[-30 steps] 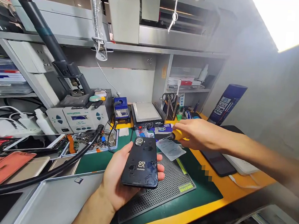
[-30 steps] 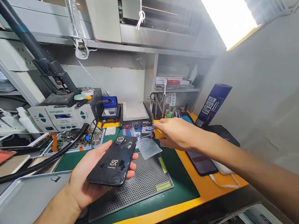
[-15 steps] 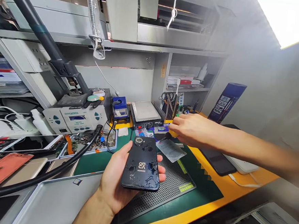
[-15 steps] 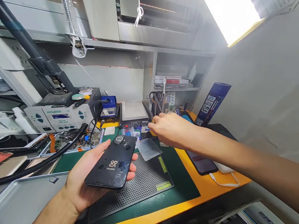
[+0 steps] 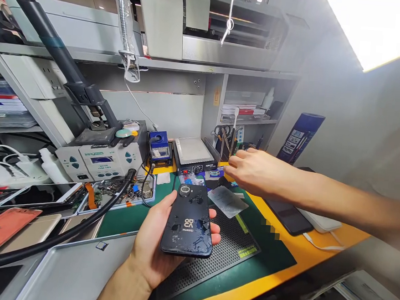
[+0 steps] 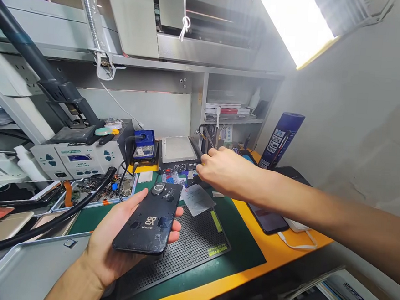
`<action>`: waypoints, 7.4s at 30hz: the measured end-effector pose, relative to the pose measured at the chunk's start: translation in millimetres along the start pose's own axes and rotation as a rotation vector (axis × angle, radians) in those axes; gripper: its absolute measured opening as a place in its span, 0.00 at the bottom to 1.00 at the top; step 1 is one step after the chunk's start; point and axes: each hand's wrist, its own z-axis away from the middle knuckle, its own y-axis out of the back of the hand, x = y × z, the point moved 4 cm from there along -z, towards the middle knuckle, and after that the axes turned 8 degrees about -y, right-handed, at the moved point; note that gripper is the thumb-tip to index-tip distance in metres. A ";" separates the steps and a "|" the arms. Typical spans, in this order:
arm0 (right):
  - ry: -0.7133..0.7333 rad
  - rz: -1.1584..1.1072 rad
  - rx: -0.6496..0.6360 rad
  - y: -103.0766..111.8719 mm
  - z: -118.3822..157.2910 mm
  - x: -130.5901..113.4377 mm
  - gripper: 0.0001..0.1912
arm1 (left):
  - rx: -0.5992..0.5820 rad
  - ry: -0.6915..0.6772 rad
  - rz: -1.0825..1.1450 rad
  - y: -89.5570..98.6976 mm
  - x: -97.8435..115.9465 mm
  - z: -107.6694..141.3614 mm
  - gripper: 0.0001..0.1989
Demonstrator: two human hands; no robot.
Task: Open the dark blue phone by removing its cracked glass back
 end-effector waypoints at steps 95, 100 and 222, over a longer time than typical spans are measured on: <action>-1.155 -2.709 -0.219 -72.9 86.0 -114.8 0.19 | -0.237 0.349 -0.663 10.0 -34.7 3.5 0.16; -1.162 -2.685 -0.230 -73.1 86.4 -114.0 0.19 | -0.236 0.355 -0.595 4.9 -32.7 4.8 0.14; -0.787 -2.028 -0.437 -75.3 93.1 -70.0 0.28 | -0.463 0.503 -0.046 1.4 -48.4 -6.8 0.36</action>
